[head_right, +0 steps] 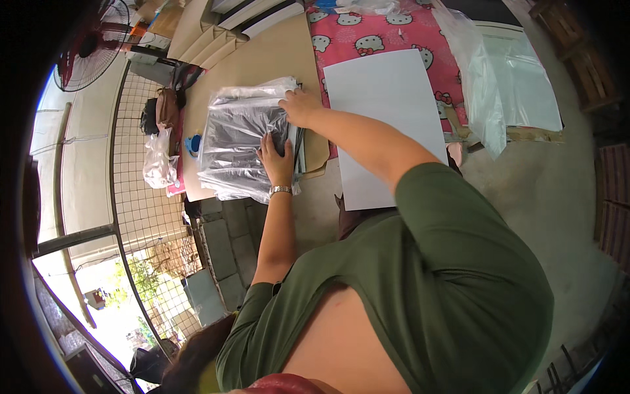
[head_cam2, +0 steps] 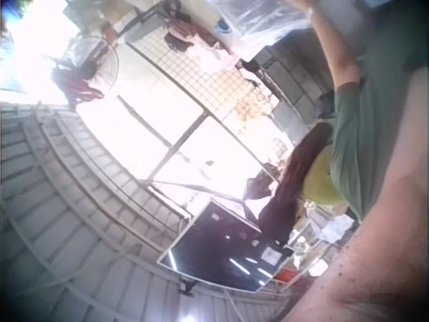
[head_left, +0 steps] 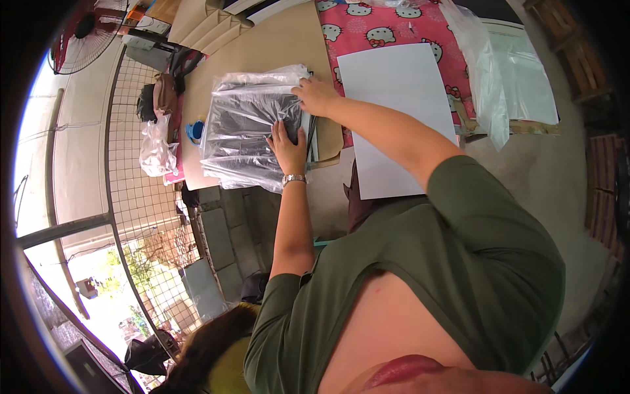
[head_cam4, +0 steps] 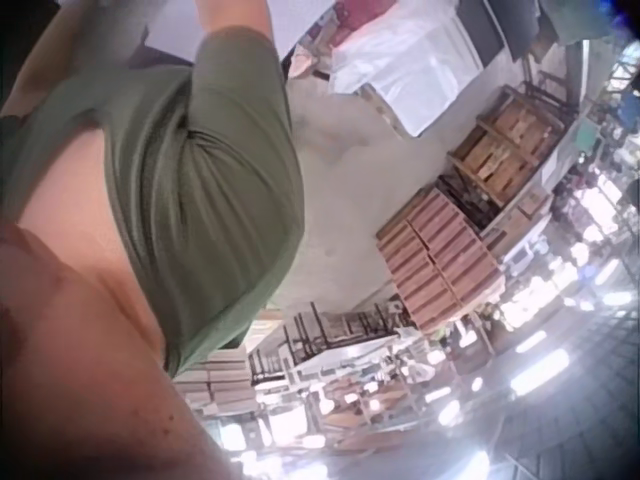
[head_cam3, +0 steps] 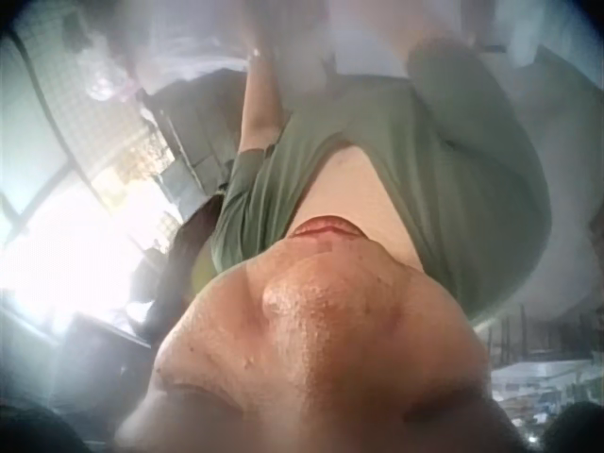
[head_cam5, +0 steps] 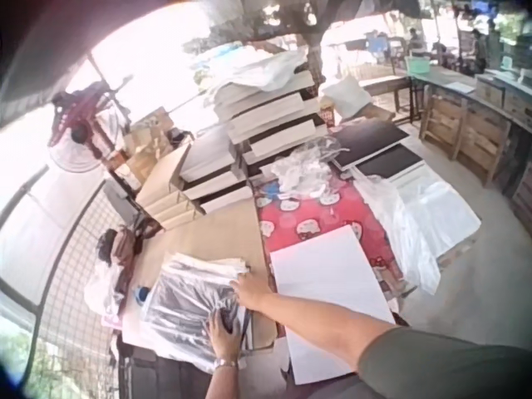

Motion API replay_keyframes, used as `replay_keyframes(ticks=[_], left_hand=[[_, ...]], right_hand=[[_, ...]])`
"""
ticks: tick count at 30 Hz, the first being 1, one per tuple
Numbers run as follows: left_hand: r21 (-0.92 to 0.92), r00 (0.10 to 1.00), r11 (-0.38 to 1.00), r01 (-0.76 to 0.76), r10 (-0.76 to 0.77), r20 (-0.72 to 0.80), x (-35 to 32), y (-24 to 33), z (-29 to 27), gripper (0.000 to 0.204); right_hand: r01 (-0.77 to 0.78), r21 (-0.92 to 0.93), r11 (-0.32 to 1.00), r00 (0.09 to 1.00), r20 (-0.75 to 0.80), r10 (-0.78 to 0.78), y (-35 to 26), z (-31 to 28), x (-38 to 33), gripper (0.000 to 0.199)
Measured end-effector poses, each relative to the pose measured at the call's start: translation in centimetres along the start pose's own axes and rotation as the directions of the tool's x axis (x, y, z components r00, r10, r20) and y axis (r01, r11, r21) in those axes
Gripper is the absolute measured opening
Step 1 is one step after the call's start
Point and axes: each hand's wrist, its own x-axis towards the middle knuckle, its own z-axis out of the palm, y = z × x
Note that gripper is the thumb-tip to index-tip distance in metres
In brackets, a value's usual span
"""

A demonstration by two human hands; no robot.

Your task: The person places black rectangular boards and white papers into plastic bags by hand, repeating this process for several items and stacking them on a table.

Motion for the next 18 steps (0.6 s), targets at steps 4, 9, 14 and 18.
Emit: replay_keyframes(ticks=[4, 9, 14, 18], left_hand=[[-0.002, 0.999, 0.999, -0.037, 0.037, -0.010, 0.2, 0.1, 0.2, 0.056], [0.023, 1.000, 1.000, -0.021, 0.021, -0.009, -0.6, -0.9, 0.6, 0.049], [0.065, 0.999, 0.998, -0.020, 0.017, 0.040, -0.6, -0.4, 0.5, 0.037], [0.127, 0.997, 0.989, -0.078, 0.075, 0.028, -0.6, 0.5, 0.1, 0.039]], right_hand=[[-0.069, -0.066, 0.995, 0.996, -0.057, 0.065, 1.0, 2.0, 2.2, 0.015], [0.229, -0.098, 0.969, 0.971, -0.045, -0.234, 3.9, 0.0, -2.0, 0.011], [0.070, -0.007, 0.998, 0.853, -0.519, -0.063, 10.9, -11.0, -10.1, 0.009], [-0.937, -0.143, 0.320, 0.323, -0.709, 0.627, 21.6, -20.0, -21.6, 0.042]])
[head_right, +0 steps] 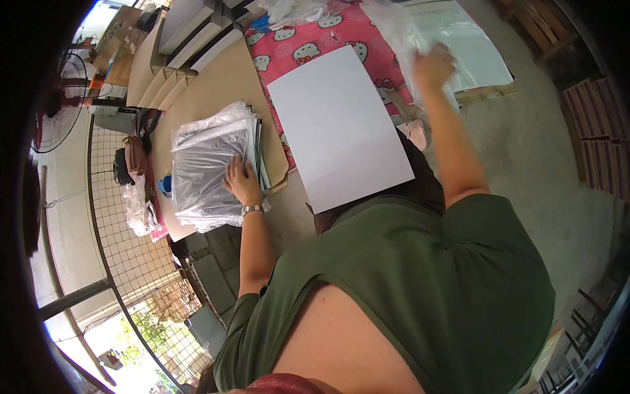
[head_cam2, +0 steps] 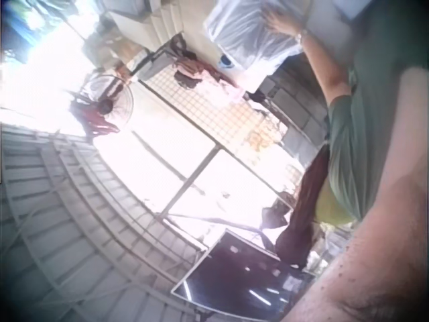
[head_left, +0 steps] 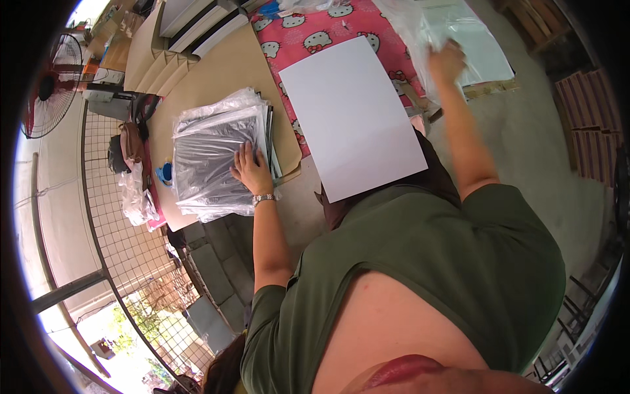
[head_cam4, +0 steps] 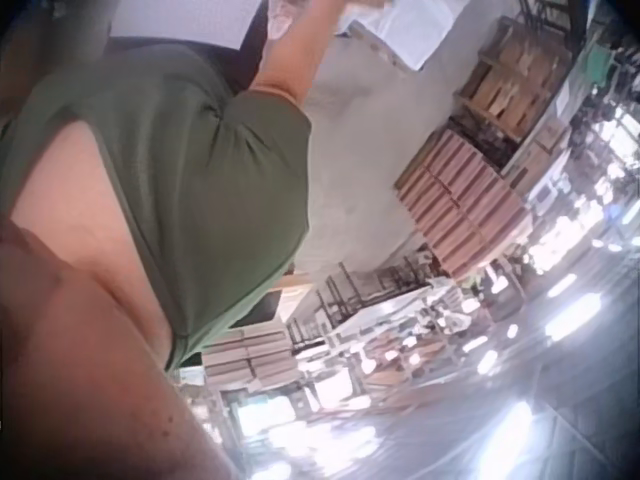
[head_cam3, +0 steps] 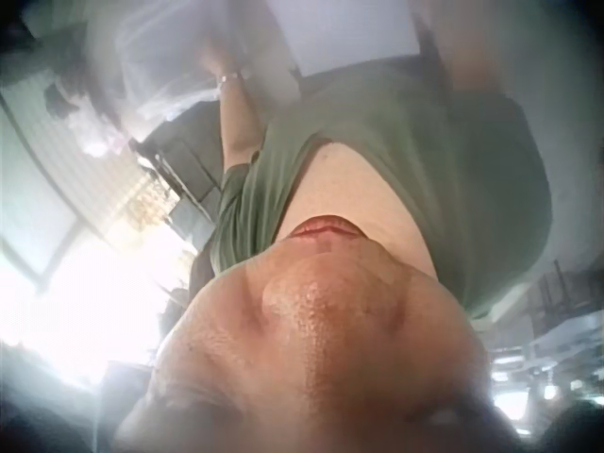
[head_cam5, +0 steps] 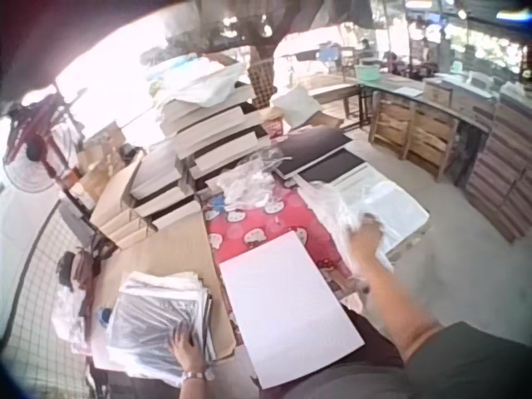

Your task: The person places black rectangular boards and white papers into plastic bags by hand, repeating this process for several items and stacking them on a table.

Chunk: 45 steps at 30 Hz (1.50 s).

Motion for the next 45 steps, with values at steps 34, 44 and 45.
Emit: replay_keyframes(ticks=[34, 44, 45], left_hand=[[-0.794, 0.901, 0.492, -0.358, 0.406, -0.155, -0.1, 22.7, -12.7, 0.019], [-0.905, 0.873, 0.065, 0.420, 0.244, 0.423, 0.2, 19.0, -15.2, 0.024], [-0.914, 0.905, -0.047, 0.404, 0.166, 0.392, 0.3, 19.4, -15.3, 0.023]], right_hand=[[0.387, 0.808, 0.445, 0.672, 0.084, -0.736, -4.6, -14.4, -7.9, 0.025], [-0.367, 0.879, 0.304, 0.399, 0.443, -0.803, -11.5, -19.3, -4.6, 0.032], [-0.422, 0.863, 0.278, 0.482, 0.474, -0.737, -12.0, -18.6, -5.0, 0.031]])
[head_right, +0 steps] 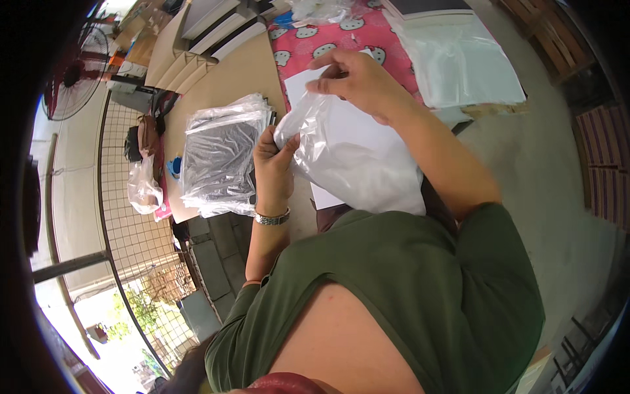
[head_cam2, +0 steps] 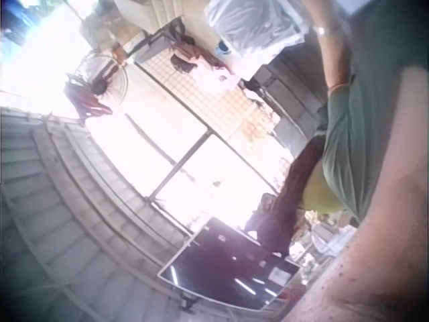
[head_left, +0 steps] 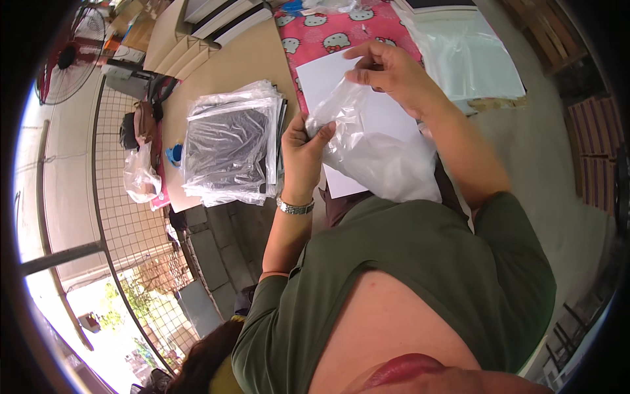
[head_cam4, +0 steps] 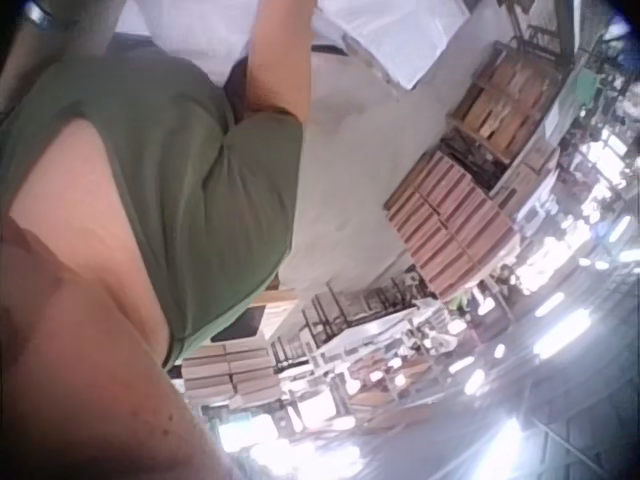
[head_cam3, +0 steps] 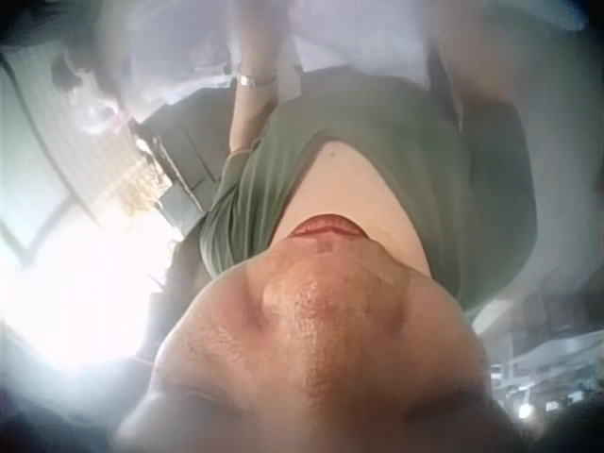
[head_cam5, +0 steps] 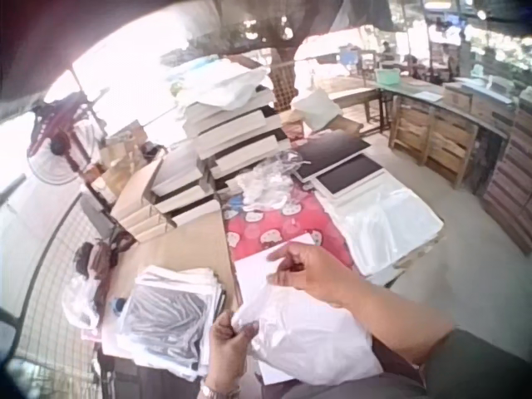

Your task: The person places black rectangular boards and white papers into plastic bags by hand, repeating this process for several items and stacking them on a table.

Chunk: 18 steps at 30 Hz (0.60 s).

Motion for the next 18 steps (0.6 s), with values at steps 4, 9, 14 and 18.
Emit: replay_keyframes(ticks=[4, 9, 14, 18], left_hand=[[0.008, 0.992, 1.000, -0.015, 0.016, -0.128, -0.5, -1.4, -1.2, 0.020], [-0.101, 0.995, 0.990, 0.094, -0.096, -0.011, -0.2, 0.2, -2.3, 0.042], [-0.129, 0.994, 0.989, 0.074, -0.084, -0.071, 1.8, 1.7, -2.6, 0.029], [-0.189, 0.981, 0.982, -0.026, -0.011, -0.191, 2.3, 1.6, -2.1, 0.018]], right_hand=[[-0.143, 0.209, 0.967, 0.984, 0.138, 0.116, 1.7, 2.3, -0.4, 0.021], [-0.081, 0.078, 0.994, 0.975, 0.214, 0.062, 2.4, 2.7, 1.1, 0.010], [0.199, -0.212, 0.957, 0.970, 0.183, -0.162, 2.1, 4.0, 1.5, 0.013], [0.289, -0.104, 0.952, 0.957, 0.013, -0.289, 1.0, 4.2, 0.6, 0.018]])
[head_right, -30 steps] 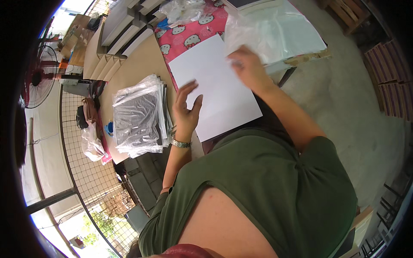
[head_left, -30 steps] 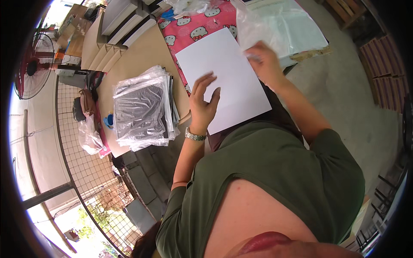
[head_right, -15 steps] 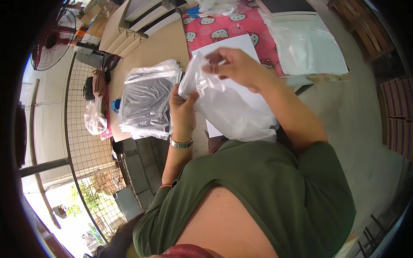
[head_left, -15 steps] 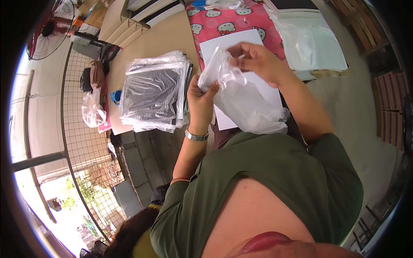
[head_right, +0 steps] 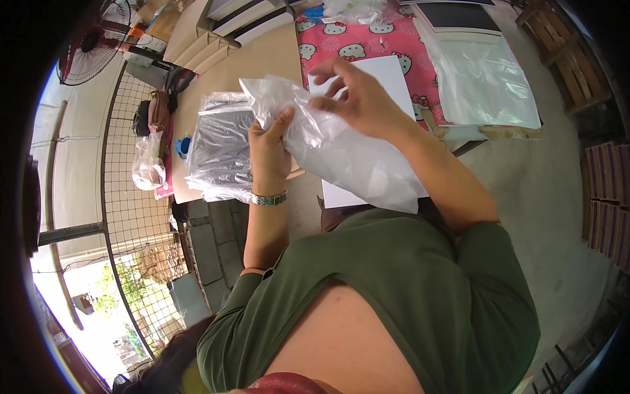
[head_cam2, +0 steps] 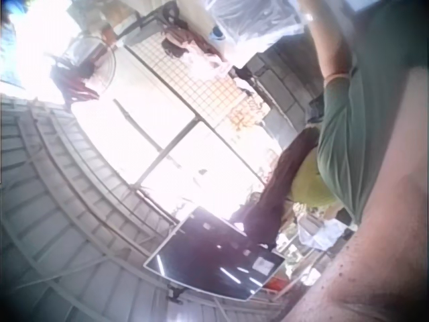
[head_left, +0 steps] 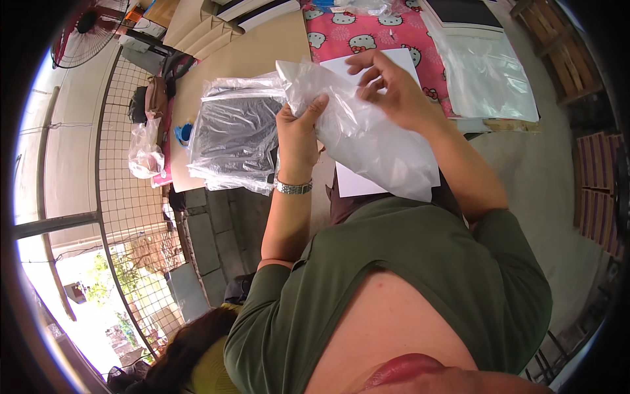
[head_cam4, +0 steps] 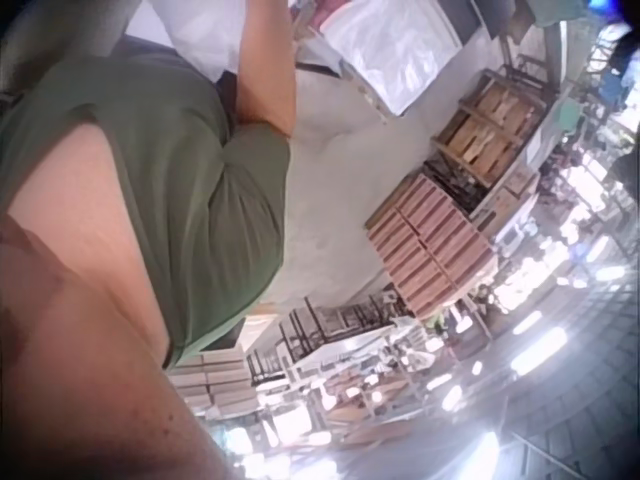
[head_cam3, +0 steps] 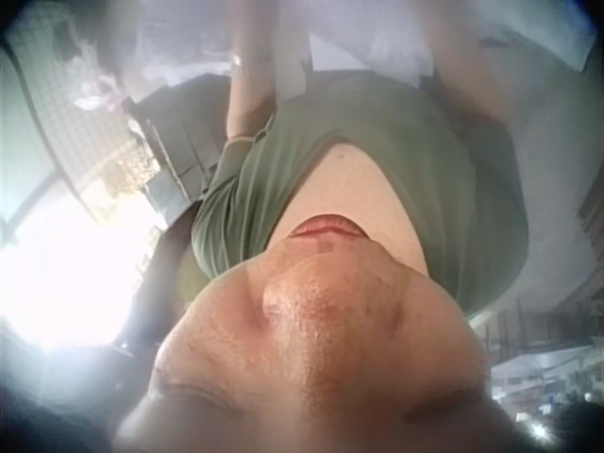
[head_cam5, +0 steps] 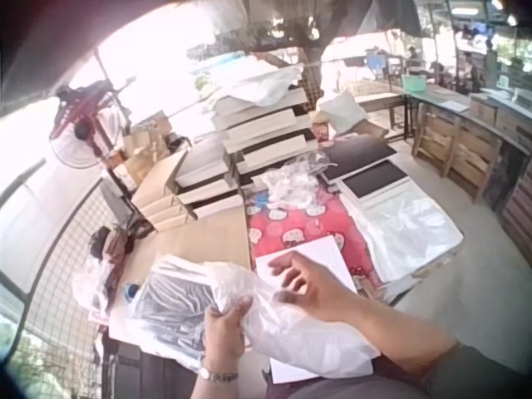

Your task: The person places black rectangular boards and white papers into plastic bags by hand, repeating this process for several items and stacking them on a table.

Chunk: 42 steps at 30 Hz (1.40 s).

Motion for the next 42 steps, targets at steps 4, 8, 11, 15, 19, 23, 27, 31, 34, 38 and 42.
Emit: replay_keyframes(ticks=[4, 8, 11, 15, 19, 23, 27, 31, 34, 38, 42], left_hand=[[0.033, 1.000, 0.999, 0.016, -0.016, 0.003, -0.1, -0.8, -0.3, 0.015], [0.018, 0.997, 0.998, -0.068, 0.068, -0.029, -0.2, -1.3, 0.1, 0.019], [-0.105, 0.996, 0.991, -0.089, 0.091, 0.019, -0.4, -1.0, 0.9, 0.023], [-0.084, 0.988, 0.985, -0.152, 0.151, -0.024, -0.6, -0.7, 1.0, 0.024], [-0.032, 0.975, 0.975, -0.220, 0.219, -0.036, -0.7, -0.4, 0.3, 0.020], [0.021, 0.963, 0.970, -0.243, 0.244, -0.111, -1.2, -0.7, 0.2, 0.016], [-0.023, 0.962, 0.973, -0.228, 0.222, -0.157, -1.2, -0.7, 0.1, 0.020], [-0.079, 0.981, 0.983, -0.168, 0.159, -0.107, -0.3, -0.3, -0.7, 0.026], [-0.125, 0.994, 0.987, -0.104, 0.100, -0.038, 0.5, -0.4, -1.5, 0.028], [-0.111, 0.995, 0.989, -0.100, 0.098, -0.021, 1.2, -1.0, -1.9, 0.030], [-0.159, 0.997, 0.985, -0.073, 0.073, -0.011, 1.8, -1.4, -2.0, 0.030]], right_hand=[[-0.156, -0.075, 0.985, 0.988, -0.015, 0.155, 0.8, 0.0, 0.3, 0.014], [-0.187, -0.134, 0.973, 0.982, -0.029, 0.184, 0.3, 0.1, 0.4, 0.013], [-0.030, -0.189, 0.982, 0.993, -0.114, 0.008, 1.5, 0.6, 0.4, 0.014], [-0.194, -0.017, 0.981, 0.981, 0.031, 0.194, 1.2, 0.7, -0.3, 0.016], [-0.300, -0.005, 0.954, 0.951, 0.079, 0.299, 2.0, -0.2, -0.2, 0.015], [-0.333, -0.082, 0.939, 0.939, 0.067, 0.339, 1.6, -0.2, 0.4, 0.013], [-0.207, -0.017, 0.978, 0.976, 0.062, 0.207, 2.7, 0.0, 0.9, 0.015], [-0.291, 0.071, 0.954, 0.956, 0.034, 0.290, 2.5, 0.2, 1.8, 0.022], [-0.293, -0.079, 0.953, 0.955, 0.032, 0.296, 2.1, 0.1, 2.0, 0.029], [-0.340, -0.019, 0.940, 0.923, 0.186, 0.337, 2.7, -1.2, 2.9, 0.030], [-0.312, -0.021, 0.950, 0.907, 0.292, 0.304, 2.5, -3.2, 3.4, 0.031]])
